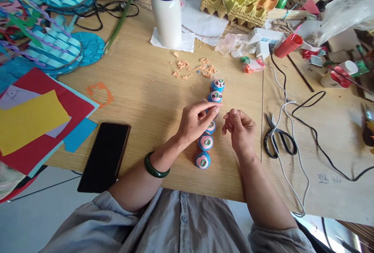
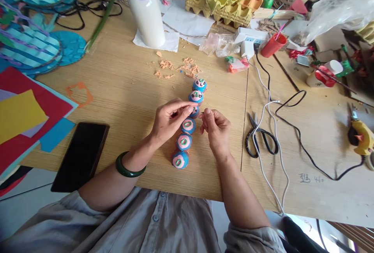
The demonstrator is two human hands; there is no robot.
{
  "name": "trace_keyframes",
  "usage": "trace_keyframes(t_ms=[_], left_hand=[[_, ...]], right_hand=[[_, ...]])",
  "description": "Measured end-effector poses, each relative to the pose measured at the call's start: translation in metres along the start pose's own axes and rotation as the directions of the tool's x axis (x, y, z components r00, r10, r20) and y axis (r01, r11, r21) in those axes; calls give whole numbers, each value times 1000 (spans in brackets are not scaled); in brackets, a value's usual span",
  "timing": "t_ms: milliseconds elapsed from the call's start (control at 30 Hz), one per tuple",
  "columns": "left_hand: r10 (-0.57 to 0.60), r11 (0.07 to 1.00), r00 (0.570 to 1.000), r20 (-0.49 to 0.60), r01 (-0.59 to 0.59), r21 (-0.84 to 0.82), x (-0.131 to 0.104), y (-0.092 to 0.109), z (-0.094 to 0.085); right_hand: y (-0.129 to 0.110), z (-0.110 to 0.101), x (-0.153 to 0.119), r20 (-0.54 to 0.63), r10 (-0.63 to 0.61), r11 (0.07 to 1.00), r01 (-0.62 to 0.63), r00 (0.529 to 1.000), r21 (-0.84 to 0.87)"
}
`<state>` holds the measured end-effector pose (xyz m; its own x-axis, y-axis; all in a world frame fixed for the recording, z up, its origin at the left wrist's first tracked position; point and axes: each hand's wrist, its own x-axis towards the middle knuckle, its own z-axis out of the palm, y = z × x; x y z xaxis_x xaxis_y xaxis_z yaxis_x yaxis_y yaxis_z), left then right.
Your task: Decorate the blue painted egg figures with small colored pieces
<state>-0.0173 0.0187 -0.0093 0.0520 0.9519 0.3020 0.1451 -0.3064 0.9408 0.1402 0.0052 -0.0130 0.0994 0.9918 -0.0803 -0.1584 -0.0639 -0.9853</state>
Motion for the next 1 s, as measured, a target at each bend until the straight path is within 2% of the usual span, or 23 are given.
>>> trace_keyframes(t_ms=[300, 467, 533, 700, 867, 1000], left_hand=[[31, 996, 994, 105, -23, -81, 0, -5, 4], [42, 992, 994, 103, -29, -124, -1, -6, 8], [23, 990, 994, 104, -8, -141, -1, -4, 8], [-114, 981, 989, 99, 128, -144, -2, -1, 6], [-81, 979, 987, 140, 106, -176, -1, -4, 6], [-100, 979, 987, 125, 120, -165, -2, -4, 7]], right_hand=[[-3, 3, -2, 49, 11, 1000, -11, 999, 3], [-1, 4, -3, 66, -1, 1000, -1, 998, 30], [-1, 4, -3, 67, 3, 999, -5, 998, 32], [-2, 4, -4, 60, 44, 999, -46, 997, 25], [-4, 7, -4, 67, 67, 996, -70, 995, 46], [-2, 7, -5, 87, 66, 996, -71, 994, 57]])
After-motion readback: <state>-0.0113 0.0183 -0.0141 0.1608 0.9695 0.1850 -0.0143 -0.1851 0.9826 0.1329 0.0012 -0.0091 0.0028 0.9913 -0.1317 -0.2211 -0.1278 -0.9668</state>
